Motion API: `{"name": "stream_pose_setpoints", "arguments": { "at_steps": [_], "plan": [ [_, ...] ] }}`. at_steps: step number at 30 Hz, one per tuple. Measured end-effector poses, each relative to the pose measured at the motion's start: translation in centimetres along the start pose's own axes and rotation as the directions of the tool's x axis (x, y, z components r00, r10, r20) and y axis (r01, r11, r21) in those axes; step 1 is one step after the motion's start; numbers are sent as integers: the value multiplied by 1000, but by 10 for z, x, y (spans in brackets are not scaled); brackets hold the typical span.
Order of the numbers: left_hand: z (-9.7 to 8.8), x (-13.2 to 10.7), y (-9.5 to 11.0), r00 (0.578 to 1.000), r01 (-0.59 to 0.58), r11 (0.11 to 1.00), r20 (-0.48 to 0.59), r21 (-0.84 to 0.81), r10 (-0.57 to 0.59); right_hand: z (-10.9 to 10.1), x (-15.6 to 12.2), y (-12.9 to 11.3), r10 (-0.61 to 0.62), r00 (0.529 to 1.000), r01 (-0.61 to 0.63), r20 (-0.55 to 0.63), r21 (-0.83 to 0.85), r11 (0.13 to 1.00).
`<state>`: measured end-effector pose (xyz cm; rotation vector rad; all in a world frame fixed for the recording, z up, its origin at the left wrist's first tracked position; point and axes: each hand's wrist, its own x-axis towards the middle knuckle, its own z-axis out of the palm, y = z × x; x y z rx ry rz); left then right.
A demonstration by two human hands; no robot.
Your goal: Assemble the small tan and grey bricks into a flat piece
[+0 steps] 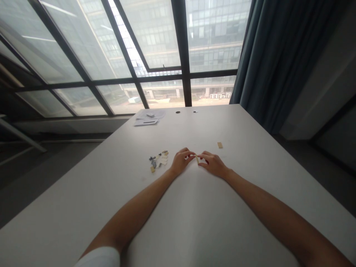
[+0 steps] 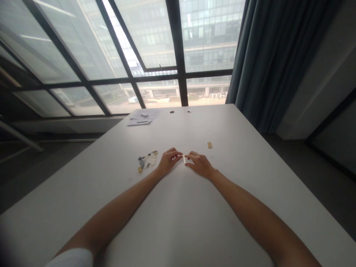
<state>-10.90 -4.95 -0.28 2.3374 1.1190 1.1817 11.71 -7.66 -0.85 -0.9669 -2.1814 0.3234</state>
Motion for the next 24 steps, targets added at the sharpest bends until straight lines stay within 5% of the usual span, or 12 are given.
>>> {"name": "stream_pose_setpoints", "arguments": {
  "at_steps": [24],
  "plan": [
    [-1, 0, 2, 999, -32, 999, 28, -20, 32, -4, 1, -7, 4, 1000, -4, -9, 30, 1000]
  ]
}}
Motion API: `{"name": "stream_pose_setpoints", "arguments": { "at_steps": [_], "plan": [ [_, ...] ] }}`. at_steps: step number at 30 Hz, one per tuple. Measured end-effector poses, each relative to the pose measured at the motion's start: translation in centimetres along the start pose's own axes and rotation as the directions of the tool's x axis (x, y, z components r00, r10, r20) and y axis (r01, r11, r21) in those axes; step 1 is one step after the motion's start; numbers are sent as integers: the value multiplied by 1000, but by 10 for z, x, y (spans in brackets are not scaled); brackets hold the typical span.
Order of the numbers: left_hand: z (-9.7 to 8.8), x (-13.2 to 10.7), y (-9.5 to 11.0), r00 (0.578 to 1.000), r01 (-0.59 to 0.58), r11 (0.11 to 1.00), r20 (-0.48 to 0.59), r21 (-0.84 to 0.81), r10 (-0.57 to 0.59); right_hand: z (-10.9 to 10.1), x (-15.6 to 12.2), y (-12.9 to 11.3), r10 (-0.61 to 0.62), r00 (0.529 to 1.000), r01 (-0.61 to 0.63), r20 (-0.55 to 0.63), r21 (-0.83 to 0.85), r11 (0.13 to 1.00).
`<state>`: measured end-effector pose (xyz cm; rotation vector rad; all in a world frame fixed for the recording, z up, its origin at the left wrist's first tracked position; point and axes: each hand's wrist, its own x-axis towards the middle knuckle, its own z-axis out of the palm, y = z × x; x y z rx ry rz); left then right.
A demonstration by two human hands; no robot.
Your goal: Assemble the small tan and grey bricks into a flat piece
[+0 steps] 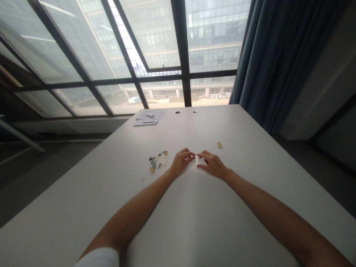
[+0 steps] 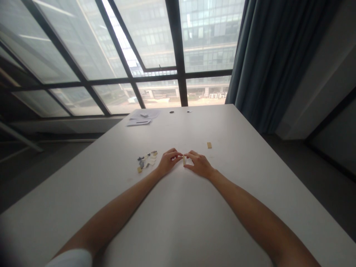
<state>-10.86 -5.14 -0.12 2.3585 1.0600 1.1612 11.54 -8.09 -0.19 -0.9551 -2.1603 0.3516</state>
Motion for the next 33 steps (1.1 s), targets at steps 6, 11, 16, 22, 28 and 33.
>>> {"name": "stream_pose_setpoints", "arguments": {
  "at_steps": [6, 11, 16, 22, 28, 33],
  "plan": [
    [0, -1, 0, 1000, -4, 1000, 11, 11, 4, -2, 0, -5, 12, 1000, -12, -6, -3, 1000],
    [0, -1, 1, 1000, 1, 1000, 22, 19, -1, -1, 0, -3, 20, 1000, -20, -11, -5, 1000],
    [-1, -1, 2, 999, -8, 1000, 32, 14, 8, -1, 0, -3, 27, 1000, -27, -3, -5, 1000],
    [0, -1, 1, 999, 3, 1000, 33, 29, -4, -1, 0, -3, 21, 1000, -21, -12, -4, 1000],
    [0, -1, 0, 1000, -9, 1000, 27, 28, 8, 0, 0, -2, 21, 1000, -21, -6, -15, 1000],
    [-1, -1, 2, 999, -10, 1000, 34, 26, 9, 0, 0, -3, 23, 1000, -23, 1, -27, 999]
  ]
}}
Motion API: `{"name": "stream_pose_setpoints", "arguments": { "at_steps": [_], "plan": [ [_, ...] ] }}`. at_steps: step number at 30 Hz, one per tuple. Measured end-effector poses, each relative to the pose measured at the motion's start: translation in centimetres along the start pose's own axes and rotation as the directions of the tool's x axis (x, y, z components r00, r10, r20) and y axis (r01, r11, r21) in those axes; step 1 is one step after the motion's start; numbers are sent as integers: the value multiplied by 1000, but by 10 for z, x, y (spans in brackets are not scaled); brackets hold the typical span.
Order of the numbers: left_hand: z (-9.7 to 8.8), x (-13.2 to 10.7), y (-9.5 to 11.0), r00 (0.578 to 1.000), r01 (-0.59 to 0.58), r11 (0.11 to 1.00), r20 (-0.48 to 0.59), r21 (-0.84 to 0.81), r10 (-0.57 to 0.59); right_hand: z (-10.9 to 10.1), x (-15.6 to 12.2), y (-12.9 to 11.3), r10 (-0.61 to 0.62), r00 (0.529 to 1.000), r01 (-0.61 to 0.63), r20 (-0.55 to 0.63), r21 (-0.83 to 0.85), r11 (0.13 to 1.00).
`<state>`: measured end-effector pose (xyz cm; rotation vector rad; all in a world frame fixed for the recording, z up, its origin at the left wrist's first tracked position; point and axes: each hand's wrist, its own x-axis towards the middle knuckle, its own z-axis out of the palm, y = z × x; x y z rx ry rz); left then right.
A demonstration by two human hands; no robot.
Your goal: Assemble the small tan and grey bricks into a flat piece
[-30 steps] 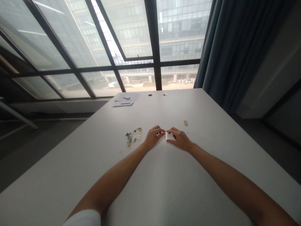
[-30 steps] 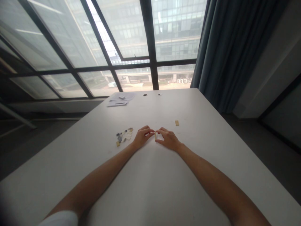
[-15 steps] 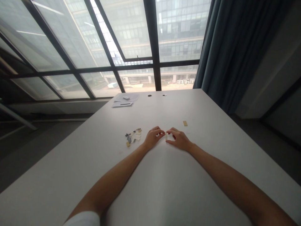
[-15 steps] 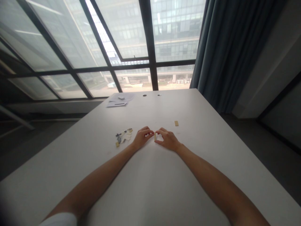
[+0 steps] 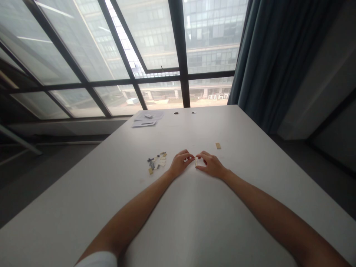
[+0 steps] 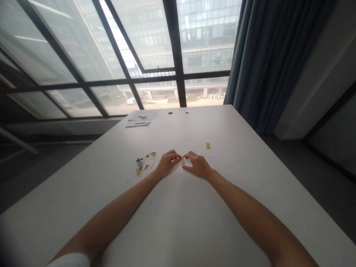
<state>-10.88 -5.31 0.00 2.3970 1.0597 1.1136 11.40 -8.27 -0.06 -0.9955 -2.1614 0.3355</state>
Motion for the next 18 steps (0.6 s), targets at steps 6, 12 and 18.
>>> {"name": "stream_pose_setpoints", "arguments": {
  "at_steps": [6, 12, 18],
  "plan": [
    [-1, 1, 2, 1000, 4, 1000, 0, 2, -4, -1, 0, -1, 2, 1000, -2, -1, -9, 1000],
    [-1, 1, 3, 1000, 2, 1000, 8, 9, -2, 0, 0, 0, 4, 1000, -4, -1, -14, 1000],
    [1, 0, 0, 1000, 7, 1000, 6, 13, -7, 1, 0, 1, 14, 1000, -14, 0, -4, 1000]
  ]
}}
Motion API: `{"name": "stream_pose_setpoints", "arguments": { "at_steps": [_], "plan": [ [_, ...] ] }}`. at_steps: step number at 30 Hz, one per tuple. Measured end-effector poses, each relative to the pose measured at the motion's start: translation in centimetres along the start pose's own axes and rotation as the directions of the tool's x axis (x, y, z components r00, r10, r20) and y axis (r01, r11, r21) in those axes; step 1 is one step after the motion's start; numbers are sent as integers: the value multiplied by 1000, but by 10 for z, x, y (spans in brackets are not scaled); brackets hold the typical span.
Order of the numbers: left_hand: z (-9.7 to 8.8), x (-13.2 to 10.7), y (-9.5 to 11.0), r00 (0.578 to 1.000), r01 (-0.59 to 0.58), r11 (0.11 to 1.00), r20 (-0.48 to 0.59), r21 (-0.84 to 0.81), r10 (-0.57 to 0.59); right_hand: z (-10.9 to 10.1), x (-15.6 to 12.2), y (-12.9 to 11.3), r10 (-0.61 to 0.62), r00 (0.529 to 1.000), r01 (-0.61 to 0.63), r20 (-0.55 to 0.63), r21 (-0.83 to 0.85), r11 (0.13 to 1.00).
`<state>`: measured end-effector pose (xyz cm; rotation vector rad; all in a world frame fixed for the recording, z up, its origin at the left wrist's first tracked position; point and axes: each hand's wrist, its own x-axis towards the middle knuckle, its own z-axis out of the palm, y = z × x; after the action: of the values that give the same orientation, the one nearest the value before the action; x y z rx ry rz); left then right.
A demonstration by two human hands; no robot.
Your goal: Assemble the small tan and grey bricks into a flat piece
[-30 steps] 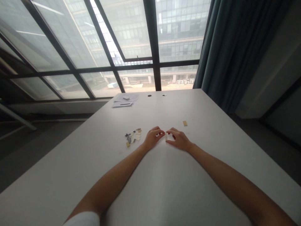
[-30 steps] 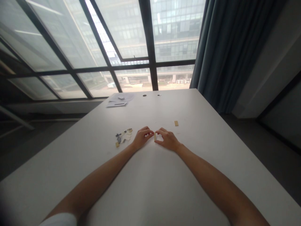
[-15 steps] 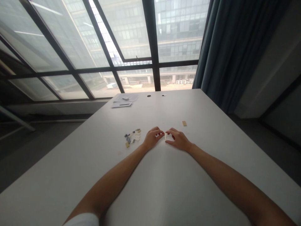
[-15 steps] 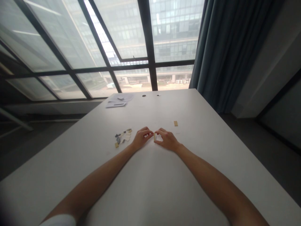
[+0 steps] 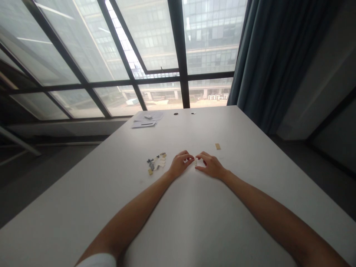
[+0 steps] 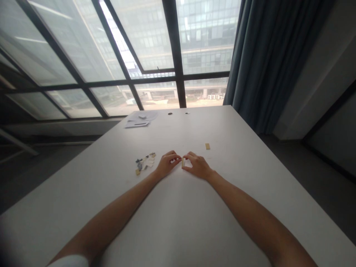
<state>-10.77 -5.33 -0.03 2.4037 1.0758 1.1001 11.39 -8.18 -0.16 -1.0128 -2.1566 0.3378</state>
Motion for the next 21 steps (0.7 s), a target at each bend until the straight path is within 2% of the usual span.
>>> {"name": "stream_pose_setpoints", "arguments": {
  "at_steps": [14, 21],
  "plan": [
    [-2, 0, 3, 1000, 16, 1000, 14, -4, -16, -1, 0, -4, 7, 999, -8, -44, -19, 1000],
    [-3, 0, 4, 999, 40, 999, -1, 11, -40, -3, 3, -7, 33, 989, -29, -143, 30, 999]
  ]
}}
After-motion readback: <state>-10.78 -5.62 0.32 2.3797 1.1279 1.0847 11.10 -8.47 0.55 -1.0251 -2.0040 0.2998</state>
